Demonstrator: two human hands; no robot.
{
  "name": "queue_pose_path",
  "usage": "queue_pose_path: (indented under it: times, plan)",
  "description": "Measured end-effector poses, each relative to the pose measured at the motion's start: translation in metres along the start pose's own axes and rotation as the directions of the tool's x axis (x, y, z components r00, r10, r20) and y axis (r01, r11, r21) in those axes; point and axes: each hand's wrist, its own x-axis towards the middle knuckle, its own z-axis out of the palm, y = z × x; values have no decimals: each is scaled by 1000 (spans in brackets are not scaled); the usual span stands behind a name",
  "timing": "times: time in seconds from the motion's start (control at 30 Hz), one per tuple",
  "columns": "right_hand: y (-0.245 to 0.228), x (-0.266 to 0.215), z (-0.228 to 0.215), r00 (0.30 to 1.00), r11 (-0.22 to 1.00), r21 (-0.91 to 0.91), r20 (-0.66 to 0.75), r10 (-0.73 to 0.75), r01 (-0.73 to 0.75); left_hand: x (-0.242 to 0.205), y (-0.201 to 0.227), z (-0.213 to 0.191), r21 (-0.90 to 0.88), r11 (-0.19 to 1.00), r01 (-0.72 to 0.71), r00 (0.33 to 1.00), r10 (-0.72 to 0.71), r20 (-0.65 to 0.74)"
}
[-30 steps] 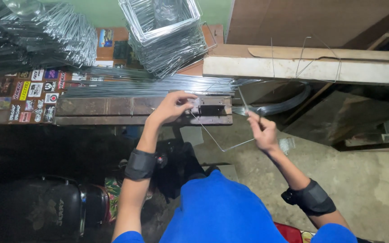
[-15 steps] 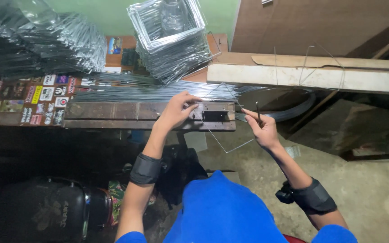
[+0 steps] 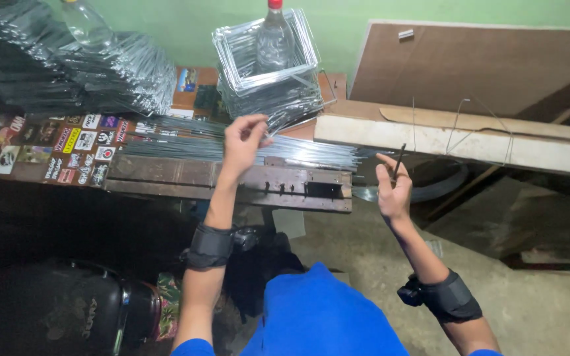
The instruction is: Bending metal wires into rectangular frames using a manual bending jig and a metal rod.
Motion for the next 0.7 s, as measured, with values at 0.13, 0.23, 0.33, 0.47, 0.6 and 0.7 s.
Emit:
queue_pose_path:
  times: [0.13,0.23,0.33,0.47,0.6,0.7]
  plan:
    - [-7,9,19,996,986,-147,44,-76,81,47,9,-9,-134,985,-111,982,88,-168]
    - [-15,11,34,991,977,-192,108,-72,92,78,14,-11,-179,968,-176,963,132,-233]
    - [-21,6,45,982,981,-170,175,-64,95,105,16,-12,-181,962,-202,945,143,-292]
    - [-17,-8,47,970,975,-186,232,-75,120,124,0,-23,-180,967,-179,928,105,-357]
    - [-4,-14,42,967,975,-206,252,-25,79,109,-12,-39,-41,993,-113,922,89,-377]
    - [-1,-14,35,962,980,-192,272,-5,59,77,4,-39,174,983,-64,869,141,-474]
